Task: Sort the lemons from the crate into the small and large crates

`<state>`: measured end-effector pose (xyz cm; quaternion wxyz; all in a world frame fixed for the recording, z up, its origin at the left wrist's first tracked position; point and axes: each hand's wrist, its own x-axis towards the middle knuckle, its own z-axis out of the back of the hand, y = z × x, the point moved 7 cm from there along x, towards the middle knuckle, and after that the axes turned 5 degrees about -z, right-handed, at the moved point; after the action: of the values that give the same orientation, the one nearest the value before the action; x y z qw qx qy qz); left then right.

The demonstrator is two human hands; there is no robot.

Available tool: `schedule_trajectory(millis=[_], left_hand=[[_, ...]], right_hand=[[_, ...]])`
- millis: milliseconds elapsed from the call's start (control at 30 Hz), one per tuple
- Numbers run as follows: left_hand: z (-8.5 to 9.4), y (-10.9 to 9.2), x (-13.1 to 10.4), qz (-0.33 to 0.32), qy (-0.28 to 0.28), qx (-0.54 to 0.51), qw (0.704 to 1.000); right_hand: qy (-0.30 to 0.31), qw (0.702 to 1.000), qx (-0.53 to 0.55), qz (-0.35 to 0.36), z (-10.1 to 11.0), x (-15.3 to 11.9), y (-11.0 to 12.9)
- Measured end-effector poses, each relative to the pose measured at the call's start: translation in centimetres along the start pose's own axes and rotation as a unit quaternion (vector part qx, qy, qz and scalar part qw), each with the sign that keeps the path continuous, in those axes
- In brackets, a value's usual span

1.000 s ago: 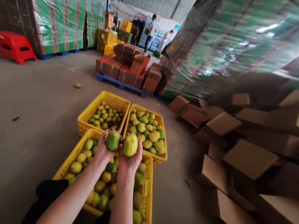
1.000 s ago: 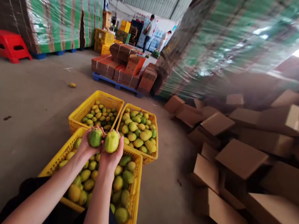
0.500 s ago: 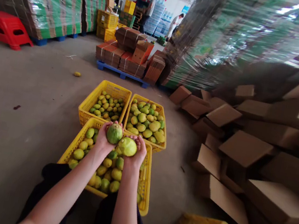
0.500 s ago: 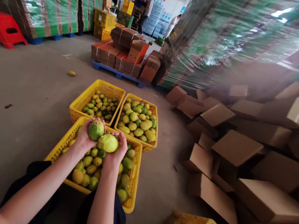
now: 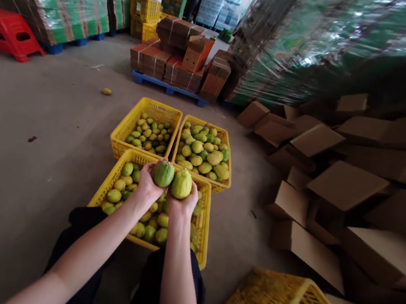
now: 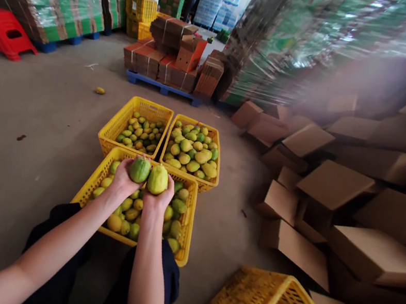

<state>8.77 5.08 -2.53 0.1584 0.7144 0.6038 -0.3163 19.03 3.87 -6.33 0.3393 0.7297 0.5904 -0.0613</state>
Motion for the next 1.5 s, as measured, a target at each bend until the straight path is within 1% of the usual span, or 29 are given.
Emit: schedule_trajectory(millis=[67, 100, 167, 300, 400, 500, 667, 867, 967, 1200, 1300, 1367, 1400, 1467, 1500], left_hand=[[-0.1, 0.0, -0.2, -0.002, 0.001, 0.007, 1.0], [-0.3, 0.0, -0.3, -0.006, 0.008, 0.009, 1.0], [-1.0, 0.1, -0.6, -0.008, 0.041, 0.016, 0.999], [-2.6, 0.4, -1.2, -0.003, 0.125, 0.036, 0.991], [-2.8, 0.7, -1.0, 0.008, 0.148, 0.037, 0.988], [-2.4, 0.9, -0.7, 0.023, 0.146, 0.021, 0.989], [-2.3, 1.2, -0.9, 0.031, 0.134, 0.002, 0.991], [-2.1, 1.5, -0.9, 0.042, 0.115, -0.013, 0.992], [-2.0, 1.3, -0.7, 0.047, 0.102, -0.029, 0.993], [-1.6, 1.1, -0.3, 0.053, 0.088, -0.046, 0.994], [-1.3, 0.9, 0.1, 0.06, 0.08, -0.053, 0.994], [-1.3, 0.2, 0.7, 0.058, 0.07, -0.058, 0.994], [-1.3, -0.6, 1.0, 0.051, 0.064, -0.065, 0.995], [-1.5, -2.7, 1.7, 0.021, 0.057, -0.085, 0.995], [-1.6, -4.0, 2.0, -0.001, 0.054, -0.095, 0.994]], right_hand=[[-0.036, 0.998, 0.036, -0.029, -0.1, -0.7, -0.2], [-0.038, 0.998, 0.047, -0.036, -0.4, -1.0, -0.2], [-0.014, 0.999, 0.044, -0.025, -1.1, -1.4, 0.1], [0.014, 0.999, 0.015, 0.032, -1.7, -2.3, 1.5], [0.05, 0.997, -0.002, 0.059, -2.3, -3.1, 2.3], [0.069, 0.996, -0.001, 0.058, -2.8, -3.7, 2.6], [0.052, 0.998, 0.024, 0.041, -2.6, -3.8, 2.5], [0.028, 0.998, 0.06, 0.019, -1.9, -2.7, 1.9], [0.029, 0.997, 0.073, 0.003, -1.6, -2.0, 1.3], [0.039, 0.996, 0.079, -0.021, -1.5, -1.3, 0.6], [0.023, 0.997, 0.063, -0.033, -1.0, -0.5, 0.5], [-0.004, 0.998, 0.025, -0.055, 0.0, 0.2, -0.2], [-0.018, 0.997, -0.005, -0.072, 0.8, 0.5, -0.9], [-0.037, 0.991, -0.072, -0.108, 2.4, 0.7, -2.8], [-0.034, 0.988, -0.094, -0.12, 3.1, 0.7, -3.9]])
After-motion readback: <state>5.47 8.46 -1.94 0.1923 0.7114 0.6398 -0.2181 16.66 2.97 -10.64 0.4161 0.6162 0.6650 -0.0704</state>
